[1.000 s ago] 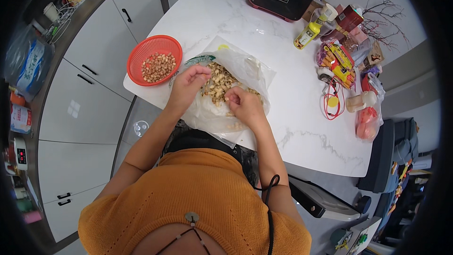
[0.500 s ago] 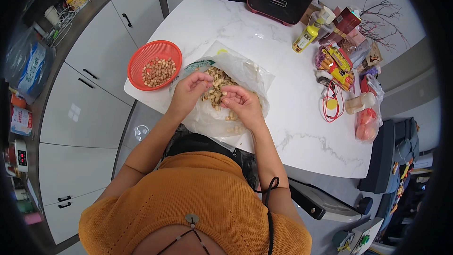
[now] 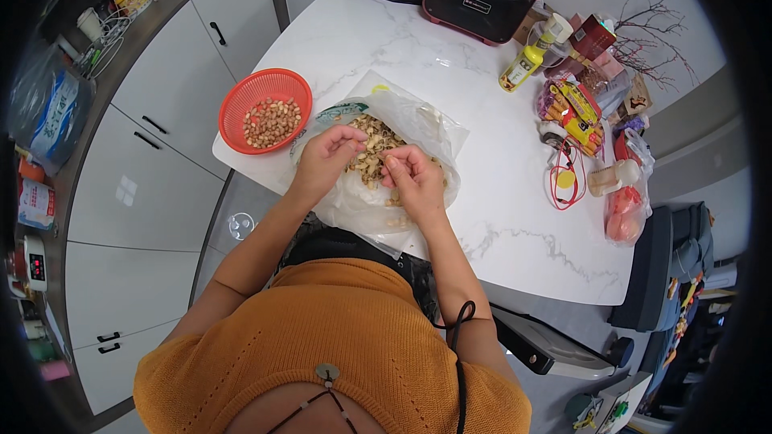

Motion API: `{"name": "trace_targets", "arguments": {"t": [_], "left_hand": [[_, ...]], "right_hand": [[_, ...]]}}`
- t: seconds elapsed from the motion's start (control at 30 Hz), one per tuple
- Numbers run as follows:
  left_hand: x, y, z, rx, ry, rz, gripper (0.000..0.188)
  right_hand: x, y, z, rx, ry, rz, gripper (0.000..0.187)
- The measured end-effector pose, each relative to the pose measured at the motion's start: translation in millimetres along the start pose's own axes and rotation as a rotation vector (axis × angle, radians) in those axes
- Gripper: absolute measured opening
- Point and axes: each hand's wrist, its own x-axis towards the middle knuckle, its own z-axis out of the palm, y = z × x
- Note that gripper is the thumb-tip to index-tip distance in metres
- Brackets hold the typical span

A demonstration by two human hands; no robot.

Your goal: The person shells walnuts by hand, removing the kernels from the husks and placing them into a red bowl on the counter.

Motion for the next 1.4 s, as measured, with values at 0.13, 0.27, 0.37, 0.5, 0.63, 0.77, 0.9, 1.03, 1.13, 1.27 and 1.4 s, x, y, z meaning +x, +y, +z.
{"name": "trace_targets", "arguments": {"t": [0.13, 0.27, 0.37, 0.5, 0.63, 0.77, 0.9, 1.03, 1.13, 1.27, 1.4], "left_hand": [[-0.4, -1.8, 1.1, 0.019, -0.016, -0.003, 0.017], [-0.4, 4.9, 3.5, 0.029, -0.026, -0.024, 0.017], [-0.7, 6.7, 6.4, 0.003, -0.021, -0.039, 0.018], [-0.8, 1.8, 5.9, -0.02, -0.013, -0.022, 0.018], [-1.7, 1.7, 5.0, -0.022, -0.017, -0.019, 0.017], [-1.7, -0.1, 5.1, -0.04, -0.014, -0.027, 0.017], [-1.1, -2.7, 4.1, -0.047, -0.011, -0.024, 0.017], [-1.2, -1.8, 3.2, -0.04, -0.013, -0.038, 0.017], [-1.5, -1.9, 3.4, -0.033, -0.011, -0.03, 0.016], [-1.6, 0.4, 4.5, -0.034, -0.01, -0.039, 0.016], [-2.2, 1.7, 5.9, -0.052, -0.009, -0.045, 0.017]], "right_hand": [[-1.4, 0.2, 1.7, -0.029, 0.021, -0.062, 0.011], [-3.5, 5.8, 8.5, -0.006, 0.103, -0.094, 0.01], [-4.6, 7.7, 12.3, -0.006, 0.123, -0.119, 0.01], [3.2, 13.6, 9.3, 0.095, 0.171, -0.024, 0.011], [6.7, 19.2, 4.1, 0.171, 0.096, 0.037, 0.018], [6.5, 26.2, 1.3, 0.204, 0.031, 0.05, 0.021], [5.9, 20.2, 4.2, 0.218, 0.05, 0.089, 0.021], [5.9, 17.3, 4.7, 0.229, 0.076, 0.129, 0.017], [4.3, 14.5, 4.2, 0.248, 0.114, 0.143, 0.009], [3.5, 12.9, 4.0, 0.298, 0.131, 0.122, 0.006], [2.3, 13.3, 4.0, 0.31, 0.147, 0.092, 0.007]]}}
